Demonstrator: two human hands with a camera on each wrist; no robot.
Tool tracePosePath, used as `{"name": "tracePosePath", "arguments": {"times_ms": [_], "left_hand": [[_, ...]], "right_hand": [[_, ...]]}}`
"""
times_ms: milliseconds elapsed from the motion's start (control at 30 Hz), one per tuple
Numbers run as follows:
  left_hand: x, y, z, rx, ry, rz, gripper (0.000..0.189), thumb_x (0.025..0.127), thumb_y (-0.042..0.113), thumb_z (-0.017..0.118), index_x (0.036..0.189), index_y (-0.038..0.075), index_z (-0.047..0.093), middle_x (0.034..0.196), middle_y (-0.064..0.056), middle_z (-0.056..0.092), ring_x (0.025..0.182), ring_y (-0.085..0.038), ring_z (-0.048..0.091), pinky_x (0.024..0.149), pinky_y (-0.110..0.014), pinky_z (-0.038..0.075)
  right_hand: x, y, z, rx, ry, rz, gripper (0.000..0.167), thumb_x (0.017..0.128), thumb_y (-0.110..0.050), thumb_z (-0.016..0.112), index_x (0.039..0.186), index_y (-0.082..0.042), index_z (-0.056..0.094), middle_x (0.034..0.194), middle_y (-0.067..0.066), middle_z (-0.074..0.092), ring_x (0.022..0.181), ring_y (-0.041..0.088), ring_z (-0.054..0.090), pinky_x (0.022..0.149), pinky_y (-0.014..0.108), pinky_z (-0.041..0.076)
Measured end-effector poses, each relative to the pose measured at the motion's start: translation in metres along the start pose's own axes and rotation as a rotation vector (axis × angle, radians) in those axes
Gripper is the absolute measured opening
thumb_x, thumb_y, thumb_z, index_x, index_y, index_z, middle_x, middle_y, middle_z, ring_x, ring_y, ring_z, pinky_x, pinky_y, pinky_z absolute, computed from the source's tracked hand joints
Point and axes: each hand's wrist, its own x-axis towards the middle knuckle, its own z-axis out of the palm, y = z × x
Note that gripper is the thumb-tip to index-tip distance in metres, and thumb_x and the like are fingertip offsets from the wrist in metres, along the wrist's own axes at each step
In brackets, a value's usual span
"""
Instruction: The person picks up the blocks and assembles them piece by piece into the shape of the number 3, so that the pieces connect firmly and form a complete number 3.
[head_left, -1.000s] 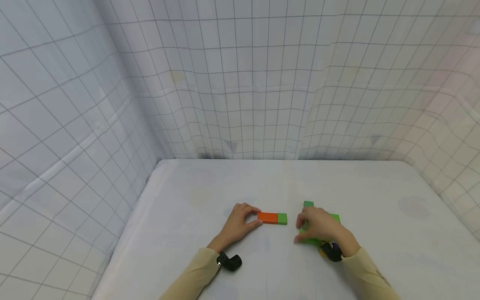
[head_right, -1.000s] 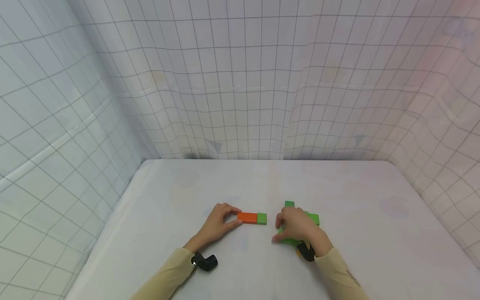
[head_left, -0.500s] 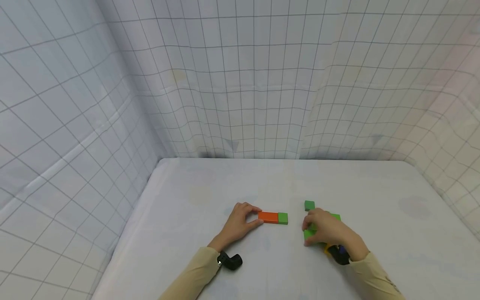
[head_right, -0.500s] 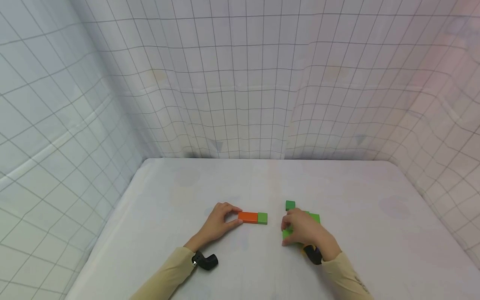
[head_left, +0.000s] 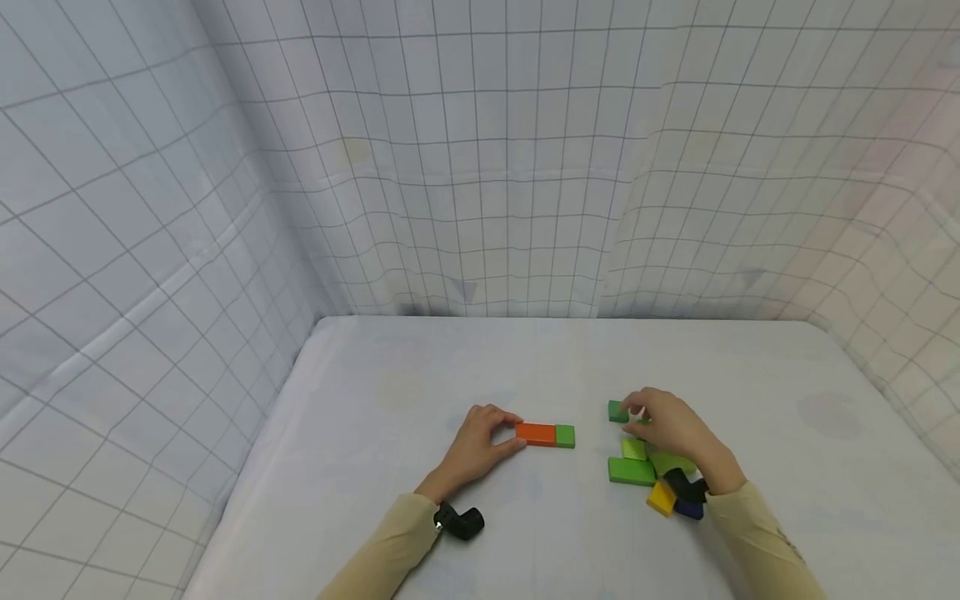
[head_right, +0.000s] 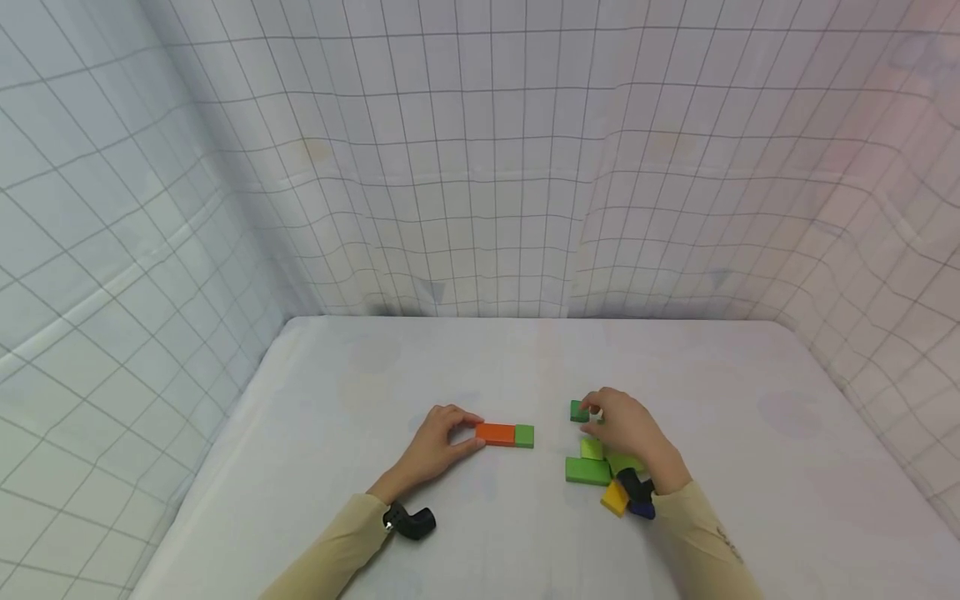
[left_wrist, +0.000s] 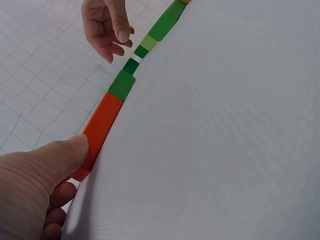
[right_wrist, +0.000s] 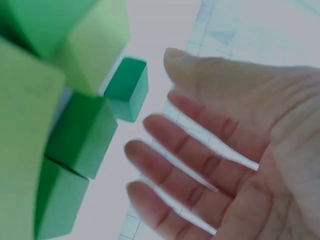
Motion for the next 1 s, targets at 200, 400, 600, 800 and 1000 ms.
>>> {"name": "tracePosePath", "arguments": {"times_ms": [200,400,600,800,1000], "left_hand": [[-0.002,-0.002,0.001,-0.010,-0.002,-0.008,0.029,0.083,0.030,0.074,0.108,0.016,0.069,0.099,0.007,0.061,0.093,-0.012,0.046,0.083,-0.031,0.039],[-0.002,0.001,0.000,-0.021,-0.003,-0.002,0.029,0.083,0.029,0.075,0.108,0.016,0.069,0.100,0.006,0.061,0.092,-0.013,0.045,0.083,-0.031,0.038],[-0.001,0.000,-0.001,-0.010,0.004,0.006,0.028,0.083,0.029,0.075,0.107,0.016,0.069,0.099,0.007,0.061,0.091,-0.012,0.045,0.082,-0.031,0.038],[0.000,0.000,-0.001,-0.012,0.000,0.011,0.029,0.083,0.029,0.074,0.108,0.016,0.069,0.100,0.006,0.061,0.092,-0.012,0.045,0.082,-0.031,0.038],[0.000,0.000,0.000,-0.016,0.000,0.012,0.029,0.083,0.028,0.075,0.108,0.015,0.069,0.100,0.005,0.061,0.093,-0.013,0.045,0.083,-0.031,0.038]], "right_hand": [[0.013,0.006,-0.001,-0.062,-0.058,0.058,0.038,0.082,-0.010,0.073,0.116,0.002,0.062,0.100,0.013,0.061,0.085,0.027,0.058,0.074,0.044,0.048],[0.026,0.004,0.003,-0.055,-0.079,0.071,0.027,0.081,-0.002,0.071,0.107,0.004,0.067,0.104,0.014,0.064,0.089,0.028,0.058,0.076,0.044,0.048],[0.039,-0.003,0.008,-0.061,-0.078,0.064,0.024,0.081,-0.002,0.072,0.104,0.003,0.069,0.099,0.011,0.065,0.084,0.024,0.059,0.071,0.038,0.048],[0.052,-0.011,0.014,-0.066,-0.083,0.037,0.023,0.081,-0.003,0.073,0.103,0.003,0.069,0.094,0.009,0.065,0.085,0.024,0.059,0.075,0.040,0.048],[0.062,-0.023,0.021,-0.074,-0.101,0.003,0.023,0.080,-0.002,0.073,0.103,0.003,0.069,0.094,0.009,0.065,0.088,0.027,0.059,0.079,0.042,0.048]]}}
